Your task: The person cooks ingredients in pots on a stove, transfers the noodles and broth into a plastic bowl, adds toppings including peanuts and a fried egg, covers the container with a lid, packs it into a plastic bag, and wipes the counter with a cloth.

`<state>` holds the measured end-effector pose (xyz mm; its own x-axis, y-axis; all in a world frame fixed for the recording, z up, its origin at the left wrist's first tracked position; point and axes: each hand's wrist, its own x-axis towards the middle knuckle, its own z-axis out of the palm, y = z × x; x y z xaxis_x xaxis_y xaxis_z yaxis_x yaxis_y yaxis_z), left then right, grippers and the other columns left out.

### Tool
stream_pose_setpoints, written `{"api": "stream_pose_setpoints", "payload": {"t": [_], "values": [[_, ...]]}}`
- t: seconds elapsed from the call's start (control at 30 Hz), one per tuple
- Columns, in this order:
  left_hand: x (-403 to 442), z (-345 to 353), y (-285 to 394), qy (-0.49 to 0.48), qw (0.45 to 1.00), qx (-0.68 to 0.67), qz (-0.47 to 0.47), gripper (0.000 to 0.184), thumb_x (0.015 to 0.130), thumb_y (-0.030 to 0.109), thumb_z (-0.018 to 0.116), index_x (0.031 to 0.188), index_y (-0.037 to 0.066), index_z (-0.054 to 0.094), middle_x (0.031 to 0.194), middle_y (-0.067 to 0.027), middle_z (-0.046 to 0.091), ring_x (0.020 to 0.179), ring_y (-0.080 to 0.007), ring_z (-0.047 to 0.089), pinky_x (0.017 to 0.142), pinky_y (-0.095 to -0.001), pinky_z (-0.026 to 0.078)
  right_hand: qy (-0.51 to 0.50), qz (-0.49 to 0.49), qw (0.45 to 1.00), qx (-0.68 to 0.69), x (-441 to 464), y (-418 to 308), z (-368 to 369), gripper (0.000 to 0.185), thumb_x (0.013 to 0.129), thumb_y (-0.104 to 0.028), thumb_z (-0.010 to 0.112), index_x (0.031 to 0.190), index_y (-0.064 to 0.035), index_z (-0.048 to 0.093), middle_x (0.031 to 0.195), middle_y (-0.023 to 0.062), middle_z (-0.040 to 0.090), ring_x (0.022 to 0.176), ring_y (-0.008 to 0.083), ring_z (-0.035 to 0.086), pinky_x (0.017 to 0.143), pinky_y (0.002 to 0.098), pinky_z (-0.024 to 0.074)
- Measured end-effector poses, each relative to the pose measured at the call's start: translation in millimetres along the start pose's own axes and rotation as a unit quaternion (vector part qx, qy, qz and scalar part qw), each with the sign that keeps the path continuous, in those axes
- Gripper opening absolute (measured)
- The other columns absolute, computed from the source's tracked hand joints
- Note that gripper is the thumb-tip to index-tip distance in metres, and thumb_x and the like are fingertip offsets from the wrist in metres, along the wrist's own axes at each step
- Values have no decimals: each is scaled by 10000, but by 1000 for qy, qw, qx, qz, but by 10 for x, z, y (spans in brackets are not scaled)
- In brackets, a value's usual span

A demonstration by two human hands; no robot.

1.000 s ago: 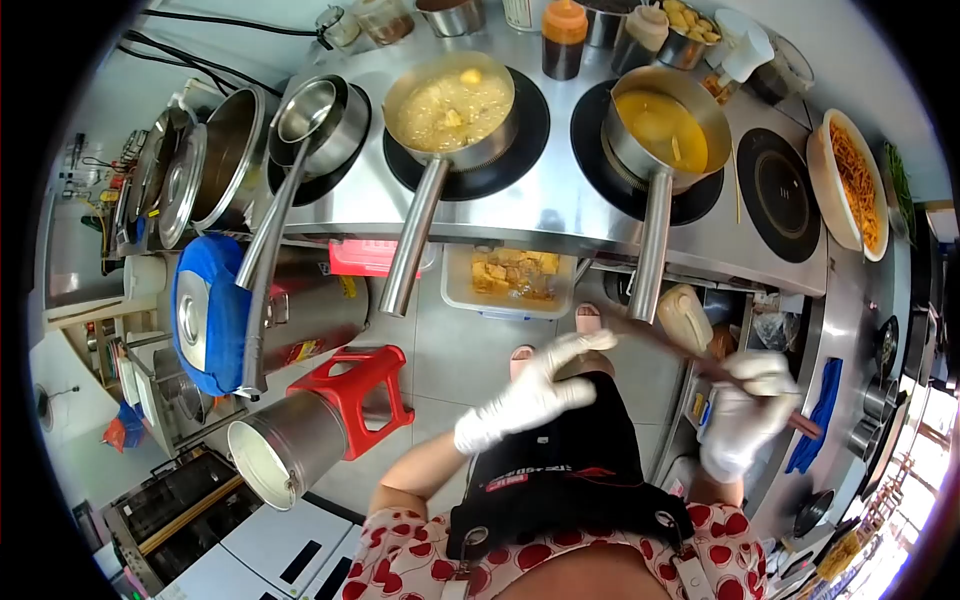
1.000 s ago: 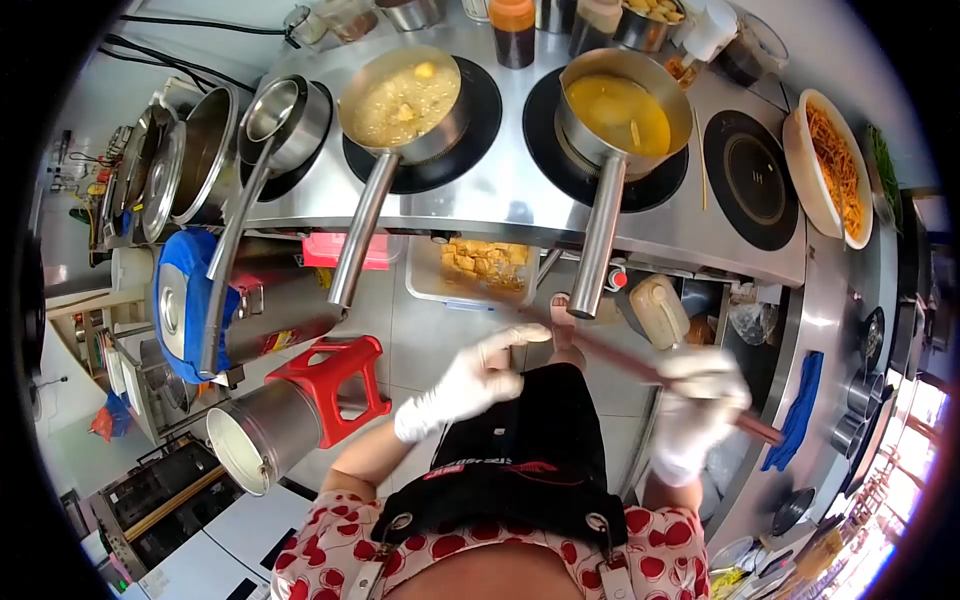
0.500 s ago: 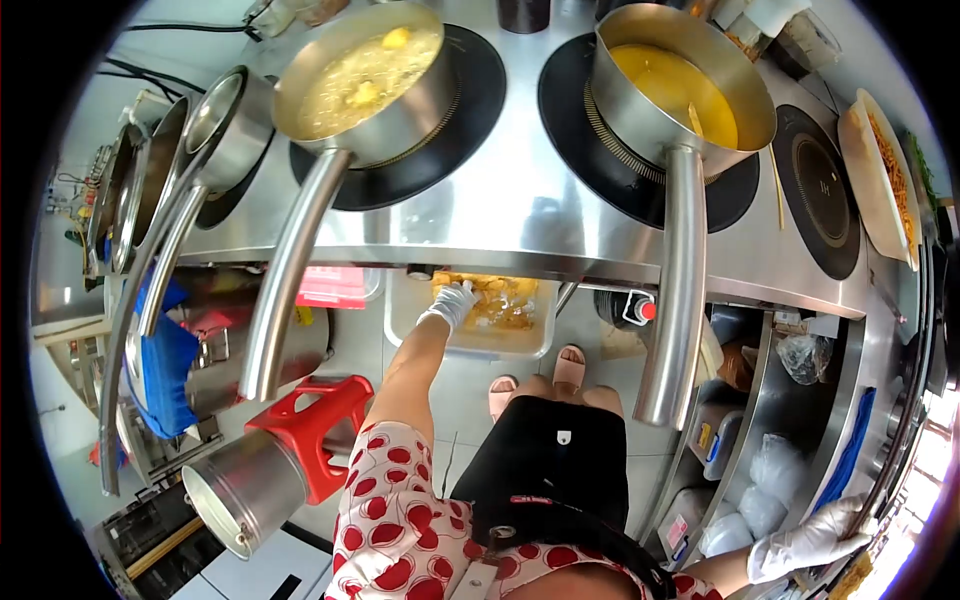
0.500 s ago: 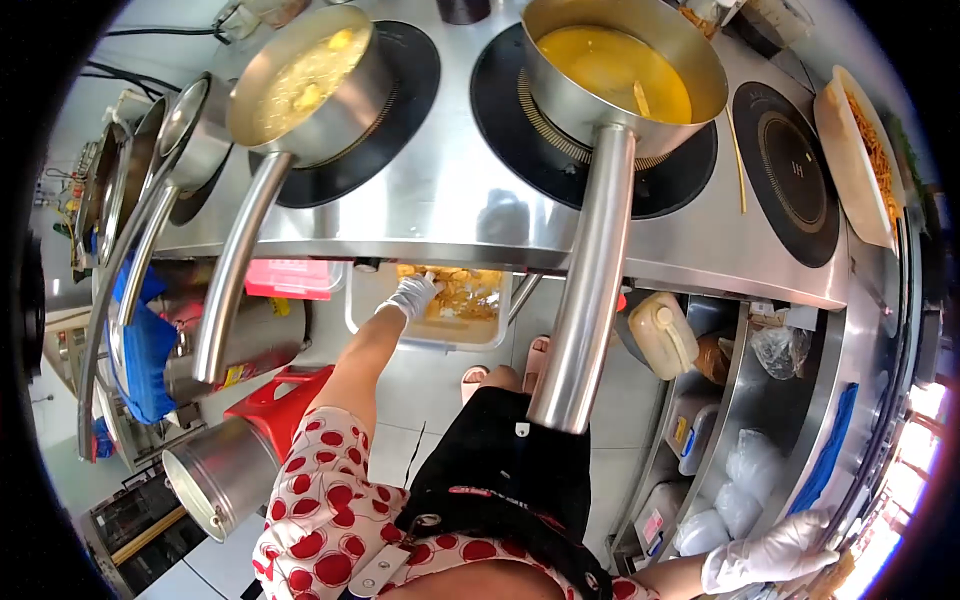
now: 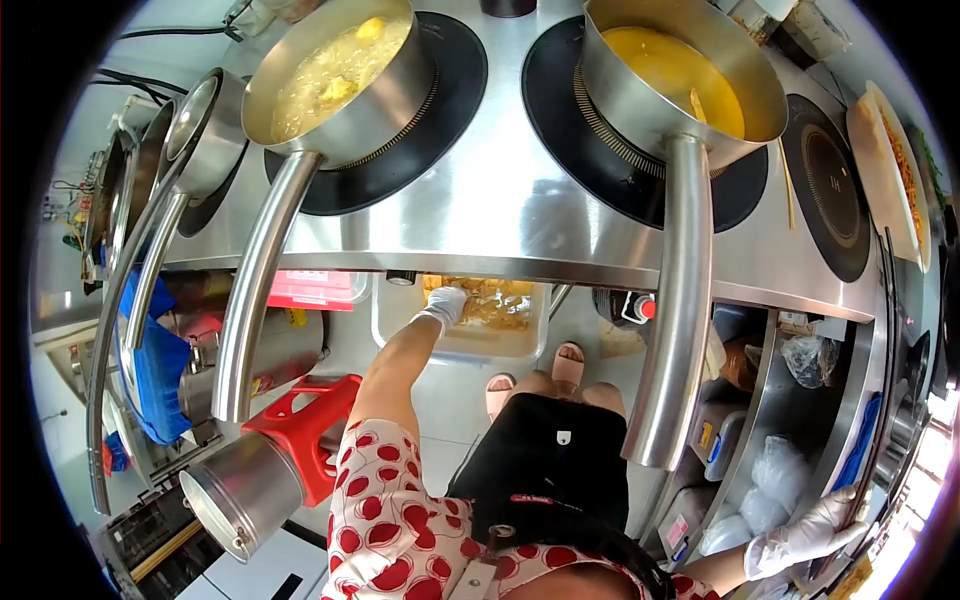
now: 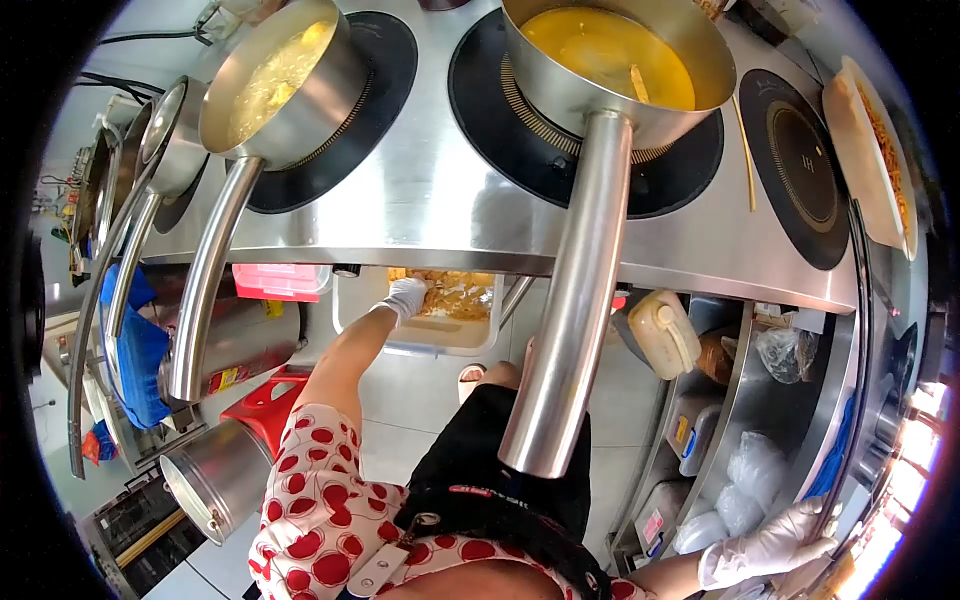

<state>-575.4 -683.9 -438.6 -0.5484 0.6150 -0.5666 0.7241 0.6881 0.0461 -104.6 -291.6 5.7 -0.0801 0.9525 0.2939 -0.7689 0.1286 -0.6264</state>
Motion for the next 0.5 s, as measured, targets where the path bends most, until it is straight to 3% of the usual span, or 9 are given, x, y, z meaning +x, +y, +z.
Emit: {"api": "stream_pose_setpoints", "payload": {"t": [0.1, 0.13, 0.23, 0.27, 0.33, 0.4, 0.5], "values": [[-121, -179, -82, 25, 994, -105, -34, 362, 767, 124, 622, 1128, 92, 606, 953, -176, 662, 851, -344, 649, 722, -410, 521, -65, 27, 997, -30, 61, -3, -15, 269, 905, -102, 558, 1040, 131, 541, 1133, 274, 569, 1056, 347, 557, 954, 475, 464], [-188, -252, -77, 53, 981, -166, -81, 421, 722, 158, 710, 1115, 43, 612, 978, -186, 667, 862, -339, 647, 741, -373, 524, -61, 63, 996, 15, 84, -3, 68, 236, 906, -106, 559, 975, 120, 569, 1062, 253, 607, 1017, 336, 583, 955, 475, 470], [-411, -427, -60, 100, 921, -347, -147, 469, 709, 172, 734, 1152, 78, 611, 996, -153, 668, 917, -316, 643, 827, -368, 508, -50, 93, 994, 33, 189, 26, 259, 278, 921, -128, 547, 993, 140, 560, 1056, 236, 621, 1012, 336, 592, 958, 467, 475], [-492, -453, -15, 164, 889, -393, -169, 504, 675, 129, 789, 1133, 23, 605, 982, -136, 680, 876, -270, 660, 807, -341, 517, -42, 103, 993, 30, 226, 18, 320, 296, 928, -141, 542, 993, 148, 555, 1056, 239, 620, 1018, 333, 591, 955, 461, 477], [-618, -463, 7, 192, 762, -590, -187, 446, 702, 65, 766, 1110, -11, 601, 974, -118, 678, 866, -228, 659, 790, -314, 520, -63, 115, 990, 49, 272, 66, 494, 273, 924, -123, 546, 983, 144, 557, 1041, 238, 622, 1020, 327, 592, 954, 456, 480], [-852, -685, 140, 208, 601, -745, -201, 350, 737, -56, 711, 1069, -39, 600, 963, -87, 662, 858, -187, 646, 748, -302, 545, -68, 133, 986, 70, 310, 88, 704, 245, 921, -103, 545, 954, 139, 567, 1009, 229, 631, 997, 320, 598, 952, 452, 480], [-1245, -1006, 329, 203, 444, -845, -221, 348, 742, -65, 701, 1072, -15, 603, 969, -82, 660, 850, -209, 650, 728, -347, 573, -58, 155, 984, 68, 404, 103, 889, 245, 927, -112, 538, 961, 129, 573, 1000, 227, 632, 970, 316, 606, 940, 442, 490]]}}
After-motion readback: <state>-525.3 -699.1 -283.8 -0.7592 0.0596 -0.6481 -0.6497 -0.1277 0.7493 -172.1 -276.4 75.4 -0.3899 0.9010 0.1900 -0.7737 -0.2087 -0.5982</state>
